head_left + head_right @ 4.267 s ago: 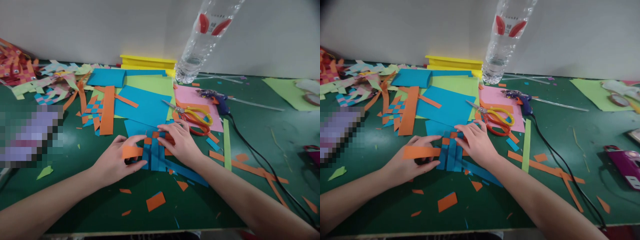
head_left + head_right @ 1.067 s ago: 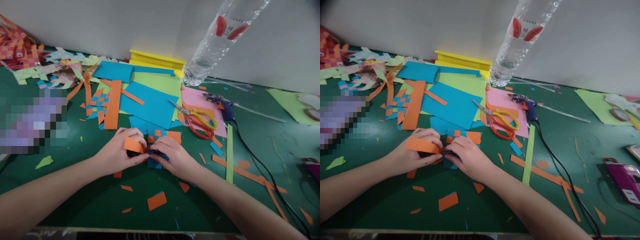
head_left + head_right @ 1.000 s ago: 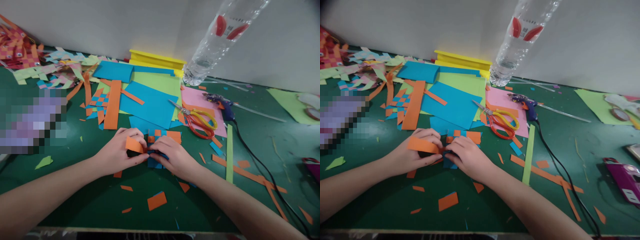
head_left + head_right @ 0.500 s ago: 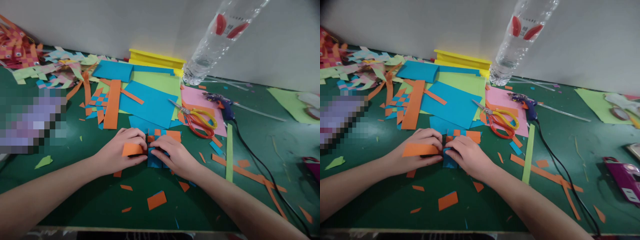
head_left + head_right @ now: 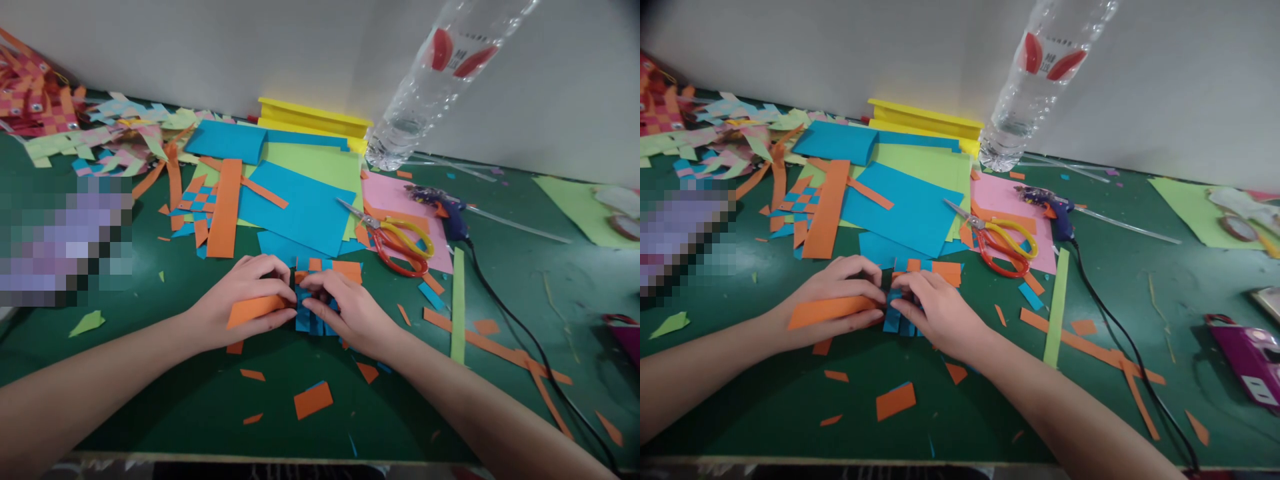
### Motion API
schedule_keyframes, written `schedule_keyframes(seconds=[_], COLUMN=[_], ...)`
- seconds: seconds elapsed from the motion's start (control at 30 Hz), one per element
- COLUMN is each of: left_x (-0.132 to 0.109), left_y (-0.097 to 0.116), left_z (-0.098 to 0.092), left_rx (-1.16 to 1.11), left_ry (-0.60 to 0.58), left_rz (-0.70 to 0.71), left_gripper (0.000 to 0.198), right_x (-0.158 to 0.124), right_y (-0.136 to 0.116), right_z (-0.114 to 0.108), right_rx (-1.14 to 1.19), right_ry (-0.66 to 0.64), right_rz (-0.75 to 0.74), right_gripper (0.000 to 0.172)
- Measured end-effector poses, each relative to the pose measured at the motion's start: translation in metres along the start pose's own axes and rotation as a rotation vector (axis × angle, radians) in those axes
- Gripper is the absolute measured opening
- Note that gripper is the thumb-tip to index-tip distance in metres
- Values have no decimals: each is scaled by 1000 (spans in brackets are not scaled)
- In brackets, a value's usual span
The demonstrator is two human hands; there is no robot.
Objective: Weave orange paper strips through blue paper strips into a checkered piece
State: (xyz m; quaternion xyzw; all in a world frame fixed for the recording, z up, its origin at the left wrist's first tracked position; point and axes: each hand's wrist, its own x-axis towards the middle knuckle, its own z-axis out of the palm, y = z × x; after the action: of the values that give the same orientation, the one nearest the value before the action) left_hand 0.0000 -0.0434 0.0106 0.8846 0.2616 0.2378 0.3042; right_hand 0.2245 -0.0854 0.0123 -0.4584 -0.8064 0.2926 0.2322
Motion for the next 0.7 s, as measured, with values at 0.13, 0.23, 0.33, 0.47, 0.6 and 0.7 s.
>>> schedule_keyframes(seconds=[0.13,0.23,0.33,0.47,0.6,0.7], left_x=[1,1,1,1,1,1], left_y=[1,1,1,3,3,3], left_z=[-1,-1,-1,-2,-2,-2], left_rx=[5,4,26,23,3,3], left_ry=[3,15,3,13,1,-11], left_rz=[-23,-13,-24,-19,-21,-23], left_gripper=[13,13,14,15,15,14], right_x=[0,-1,-2,-4,-3,-1], right_y=[-3,-4,-5,-3,-3,-3], right_z=[-2,-4,-6,-7,-8,-9], right_rx=[18,13,34,82,123,146], right_ry=[-12,-18,-19,-21,-9,-3], right_rz=[45,68,62,31,11,-36], right_gripper=[9,11,18,26,29,31])
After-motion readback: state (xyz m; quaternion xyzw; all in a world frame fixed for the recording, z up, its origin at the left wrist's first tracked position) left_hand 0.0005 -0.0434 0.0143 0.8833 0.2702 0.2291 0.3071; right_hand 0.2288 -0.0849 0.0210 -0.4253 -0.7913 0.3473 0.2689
